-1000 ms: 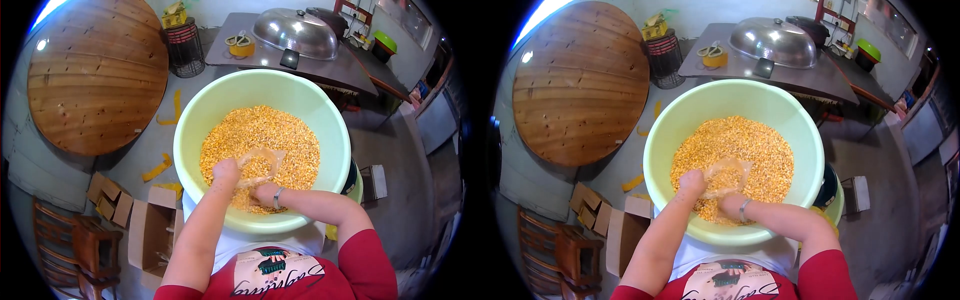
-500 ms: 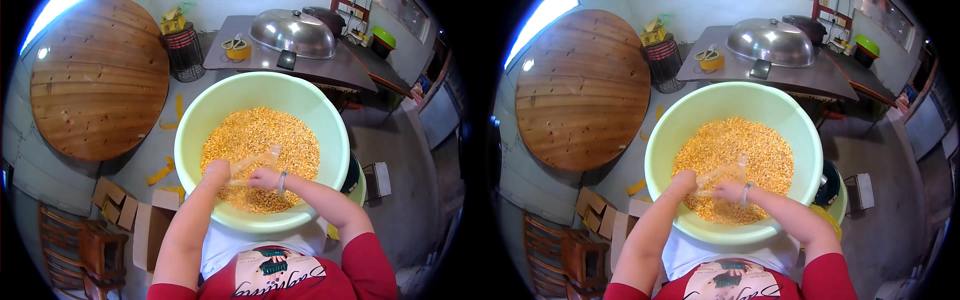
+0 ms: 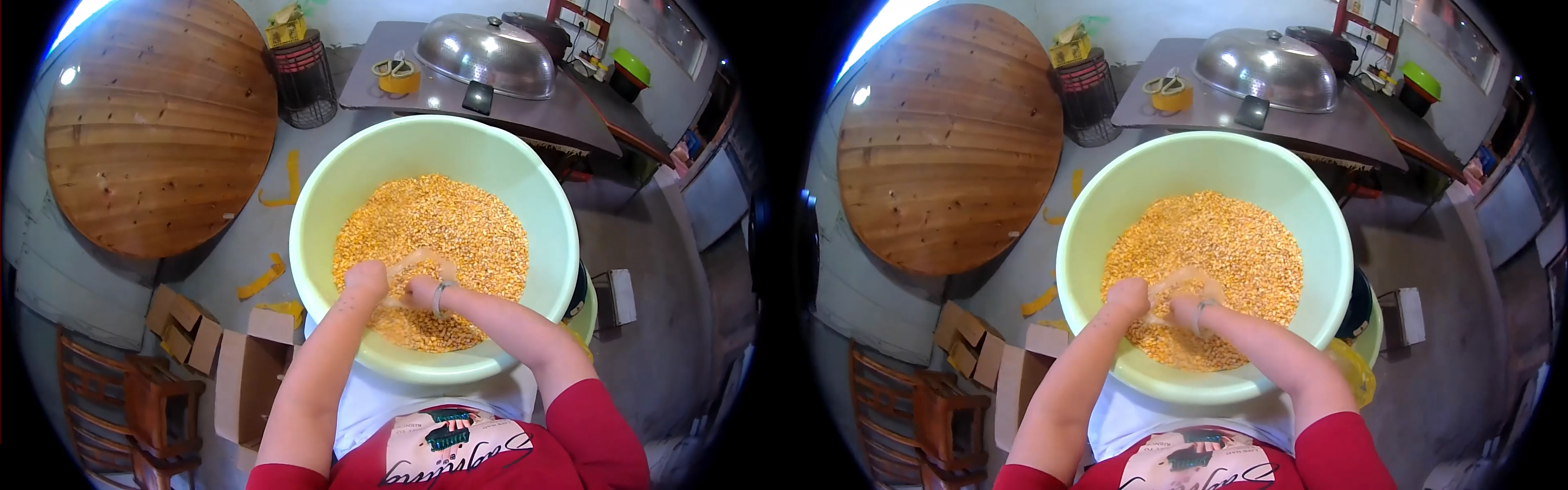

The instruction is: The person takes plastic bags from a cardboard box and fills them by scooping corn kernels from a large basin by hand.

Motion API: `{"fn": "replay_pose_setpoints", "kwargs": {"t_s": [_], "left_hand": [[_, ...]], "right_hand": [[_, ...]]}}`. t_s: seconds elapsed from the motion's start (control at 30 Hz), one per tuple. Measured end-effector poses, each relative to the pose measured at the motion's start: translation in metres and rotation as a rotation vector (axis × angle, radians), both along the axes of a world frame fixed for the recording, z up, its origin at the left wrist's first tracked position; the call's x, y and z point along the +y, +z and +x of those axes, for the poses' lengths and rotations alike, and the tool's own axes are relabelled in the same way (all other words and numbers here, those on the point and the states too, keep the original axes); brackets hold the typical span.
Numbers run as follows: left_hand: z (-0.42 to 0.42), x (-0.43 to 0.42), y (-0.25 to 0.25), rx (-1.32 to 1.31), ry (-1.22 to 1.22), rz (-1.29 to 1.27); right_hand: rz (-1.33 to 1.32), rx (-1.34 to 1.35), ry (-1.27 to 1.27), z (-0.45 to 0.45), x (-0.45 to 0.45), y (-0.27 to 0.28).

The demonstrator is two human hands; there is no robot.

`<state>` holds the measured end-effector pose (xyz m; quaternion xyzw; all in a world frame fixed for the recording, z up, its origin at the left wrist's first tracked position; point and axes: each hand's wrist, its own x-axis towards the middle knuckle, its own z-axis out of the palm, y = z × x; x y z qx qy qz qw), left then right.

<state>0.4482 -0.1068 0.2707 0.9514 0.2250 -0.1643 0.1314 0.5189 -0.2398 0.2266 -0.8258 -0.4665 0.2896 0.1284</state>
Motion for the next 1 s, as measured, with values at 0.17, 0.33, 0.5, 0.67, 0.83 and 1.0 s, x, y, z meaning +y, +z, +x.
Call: {"fn": "replay_pose_setpoints", "kwargs": {"t_s": [0.17,0.33,0.5,0.67,0.83,1.0], "left_hand": [[0.000,-0.007,0.020,0.098,-0.064,0.002],[-0.001,-0.004,0.013,0.074,-0.067,-0.008],[0.000,-0.004,0.013,0.057,-0.028,-0.001],[0.001,-0.005,0.018,0.111,-0.041,-0.003],[0.001,-0.008,0.022,0.126,-0.074,-0.010],[0.001,-0.009,0.022,0.093,-0.088,-0.043]], "right_hand": [[0.075,0.146,-0.385,0.022,0.016,-0.014],[0.076,0.095,-0.440,0.022,0.038,-0.026],[0.144,0.119,-0.355,0.016,0.036,-0.013],[0.412,0.310,-0.417,0.015,-0.001,0.029],[0.186,0.482,0.057,0.008,-0.036,0.064],[0.063,-0.184,0.306,-0.022,-0.062,0.031]]}}
